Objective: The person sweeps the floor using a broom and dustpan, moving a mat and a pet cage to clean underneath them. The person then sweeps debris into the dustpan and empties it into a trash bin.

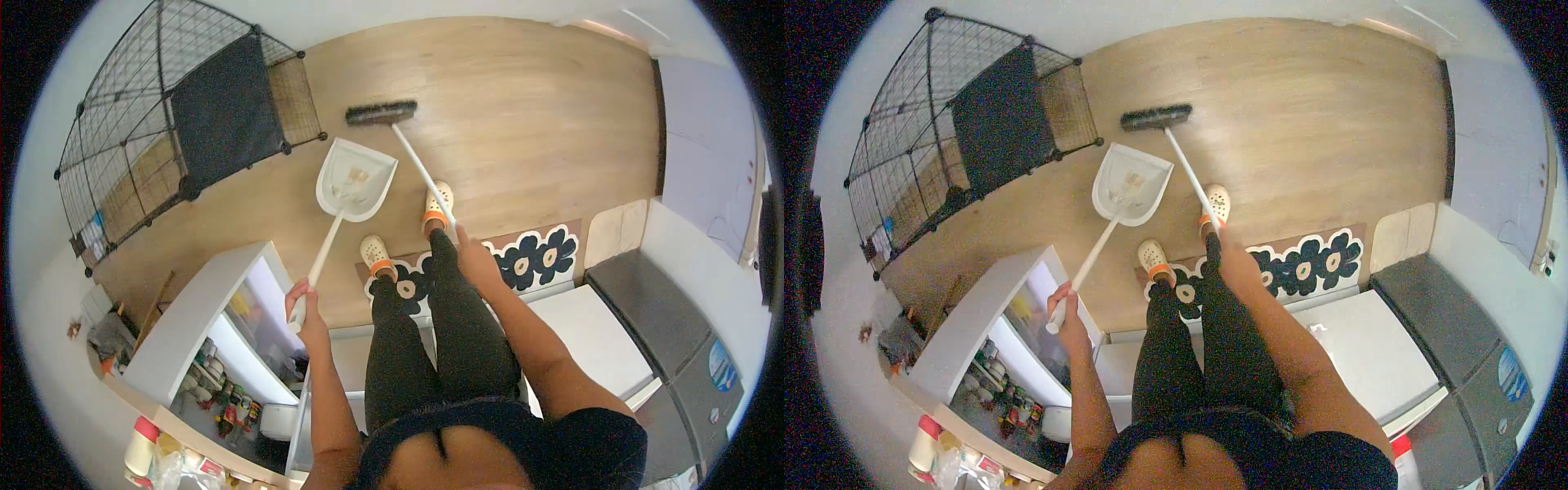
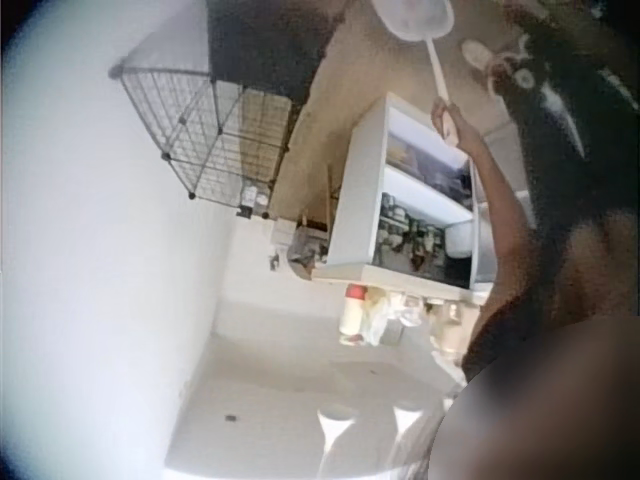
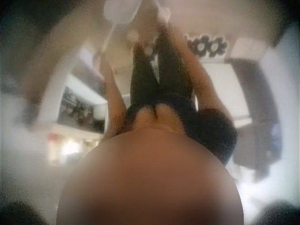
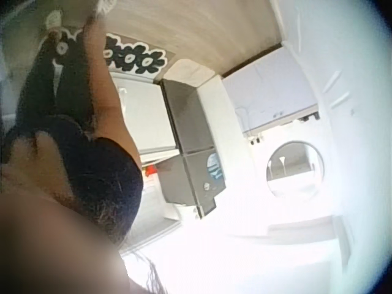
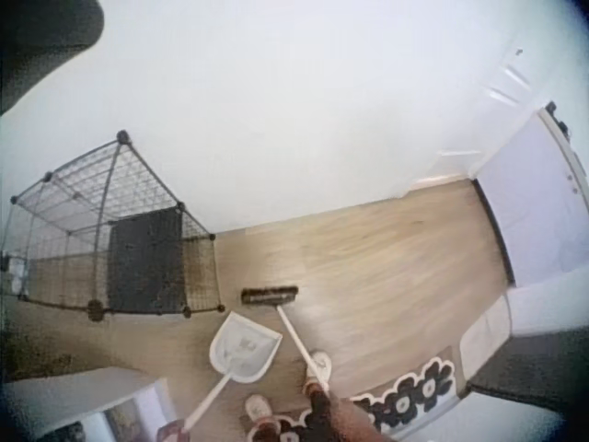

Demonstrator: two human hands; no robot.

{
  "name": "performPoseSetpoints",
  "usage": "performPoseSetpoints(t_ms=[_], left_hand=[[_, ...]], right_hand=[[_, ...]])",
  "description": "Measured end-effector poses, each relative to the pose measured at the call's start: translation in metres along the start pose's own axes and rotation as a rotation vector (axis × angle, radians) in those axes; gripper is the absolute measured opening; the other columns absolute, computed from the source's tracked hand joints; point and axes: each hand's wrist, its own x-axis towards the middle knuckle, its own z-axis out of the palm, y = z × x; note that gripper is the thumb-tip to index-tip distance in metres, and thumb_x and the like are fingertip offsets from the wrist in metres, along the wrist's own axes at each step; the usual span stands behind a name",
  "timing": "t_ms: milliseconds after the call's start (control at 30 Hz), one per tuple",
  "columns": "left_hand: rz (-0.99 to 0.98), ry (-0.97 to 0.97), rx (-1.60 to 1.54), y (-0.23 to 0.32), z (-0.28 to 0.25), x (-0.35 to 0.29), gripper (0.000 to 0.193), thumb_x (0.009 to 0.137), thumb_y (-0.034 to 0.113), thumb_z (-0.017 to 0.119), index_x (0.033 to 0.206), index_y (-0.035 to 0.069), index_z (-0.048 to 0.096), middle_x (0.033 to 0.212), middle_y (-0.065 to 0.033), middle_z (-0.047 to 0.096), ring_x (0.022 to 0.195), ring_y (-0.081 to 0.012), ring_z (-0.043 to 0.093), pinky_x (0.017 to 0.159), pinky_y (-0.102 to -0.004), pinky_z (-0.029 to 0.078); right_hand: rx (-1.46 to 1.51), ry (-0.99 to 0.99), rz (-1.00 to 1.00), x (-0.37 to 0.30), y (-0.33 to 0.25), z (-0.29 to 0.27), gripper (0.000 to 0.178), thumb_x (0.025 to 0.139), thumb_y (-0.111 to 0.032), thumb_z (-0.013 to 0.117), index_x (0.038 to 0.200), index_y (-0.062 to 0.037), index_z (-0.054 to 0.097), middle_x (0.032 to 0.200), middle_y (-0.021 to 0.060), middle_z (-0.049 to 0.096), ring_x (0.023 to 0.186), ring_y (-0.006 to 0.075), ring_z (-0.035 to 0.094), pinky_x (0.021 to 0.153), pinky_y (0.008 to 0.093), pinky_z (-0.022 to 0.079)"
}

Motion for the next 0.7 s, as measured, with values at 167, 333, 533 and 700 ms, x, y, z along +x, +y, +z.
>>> performPoseSetpoints(t_ms=[167,333,533,700], left_hand=[[-0.013,-0.013,-0.078,0.000,-0.012,0.001,0.008,0.078,0.002,0.056,0.085,0.001,0.053,0.100,-0.0120,0.054,0.093,-0.0175,0.050,0.085,-0.0291,0.039],[0.050,0.002,-0.065,0.000,-0.022,-0.011,0.009,0.078,0.000,0.056,0.086,0.001,0.053,0.101,-0.0119,0.053,0.094,-0.0169,0.050,0.083,-0.0269,0.040],[0.077,0.012,-0.035,-0.009,-0.028,-0.016,0.009,0.079,0.001,0.056,0.086,0.002,0.053,0.099,-0.0100,0.053,0.094,-0.0162,0.049,0.083,-0.0272,0.040],[-0.024,0.000,-0.088,-0.005,-0.032,-0.002,0.008,0.079,0.002,0.057,0.085,0.003,0.053,0.095,-0.0075,0.053,0.090,-0.0139,0.048,0.080,-0.0257,0.040]], right_hand=[[-0.116,-0.063,-0.015,-0.034,-0.033,-0.031,0.047,0.083,-0.016,0.043,0.128,-0.0106,0.029,0.082,0.0245,0.055,0.072,0.0393,0.057,0.063,0.0490,0.045],[-0.208,0.220,-0.222,0.101,-0.070,-0.059,0.042,0.081,-0.015,0.044,0.121,-0.0090,0.035,0.076,0.0216,0.057,0.070,0.0373,0.058,0.060,0.0479,0.046],[-0.278,0.262,-0.228,0.195,-0.140,-0.084,0.031,0.086,-0.015,0.035,0.113,-0.0025,0.043,0.085,0.0212,0.059,0.076,0.0353,0.059,0.065,0.0443,0.049],[-0.391,0.142,-0.143,0.113,-0.089,-0.033,0.036,0.085,-0.013,0.036,0.120,-0.0040,0.035,0.078,0.0226,0.058,0.072,0.0352,0.060,0.061,0.0446,0.048]])
